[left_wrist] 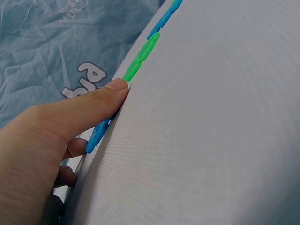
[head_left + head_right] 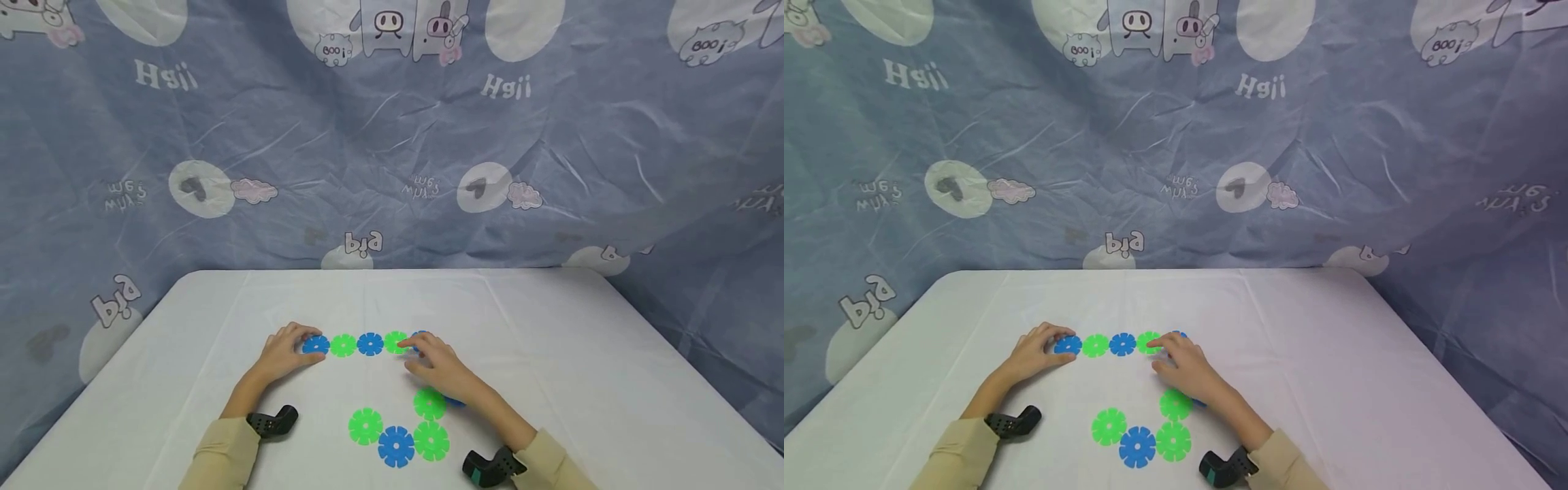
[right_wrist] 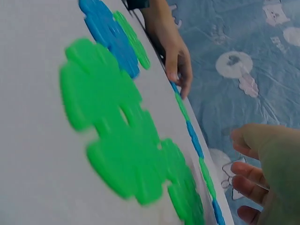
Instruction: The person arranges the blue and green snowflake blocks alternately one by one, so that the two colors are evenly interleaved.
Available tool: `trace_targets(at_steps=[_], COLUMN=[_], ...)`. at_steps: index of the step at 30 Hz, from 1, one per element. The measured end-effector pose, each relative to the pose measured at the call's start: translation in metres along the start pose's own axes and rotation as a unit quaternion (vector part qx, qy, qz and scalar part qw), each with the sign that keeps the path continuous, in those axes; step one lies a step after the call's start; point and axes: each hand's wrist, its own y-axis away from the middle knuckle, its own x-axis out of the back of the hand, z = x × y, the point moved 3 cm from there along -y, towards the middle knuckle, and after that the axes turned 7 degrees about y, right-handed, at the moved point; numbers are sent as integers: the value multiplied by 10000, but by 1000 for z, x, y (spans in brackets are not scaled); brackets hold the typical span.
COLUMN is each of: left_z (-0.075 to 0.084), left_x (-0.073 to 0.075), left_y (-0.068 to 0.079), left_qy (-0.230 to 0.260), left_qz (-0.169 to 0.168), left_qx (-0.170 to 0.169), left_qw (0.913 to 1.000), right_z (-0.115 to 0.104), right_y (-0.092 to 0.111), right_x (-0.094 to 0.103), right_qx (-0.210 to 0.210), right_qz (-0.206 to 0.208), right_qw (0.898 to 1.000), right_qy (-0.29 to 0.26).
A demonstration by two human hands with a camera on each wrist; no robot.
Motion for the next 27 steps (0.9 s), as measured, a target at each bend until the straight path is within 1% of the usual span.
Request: trace_targets(at_steps=[5,9,12,15,18,22,27], left_z=[0,0,1,1,1,0,-2], left_x=[-1,-3,-2,-1,1,0,-3], left_y=[-1,-2,-1,0,-1,-2,0], left_qy=[7,-7,29,32,-3,17,61], left_qz=[-22,-32,-11,6,6,-11,-12], left_qx=[30,46,47,58,0,25,71], left_qw=[10000,10000,10000,10000,10000,10000,10000], right_z=[-29,-37,-38,-38,-38,-37,-36], right_y=[10,16,17,16,16,17,18], right_x=[-17,-35,-45,-49,-49,-50,-52], right_qx=[615,1042,1386,1659,1773,1882,1810], right_qz=[-615,-977,-1077,-1077,-1045,-1058,-1094], right_qw=[9960,9889,9832,9780,9748,9705,9719], right_qy=[223,398,505,664,859,1075,1031])
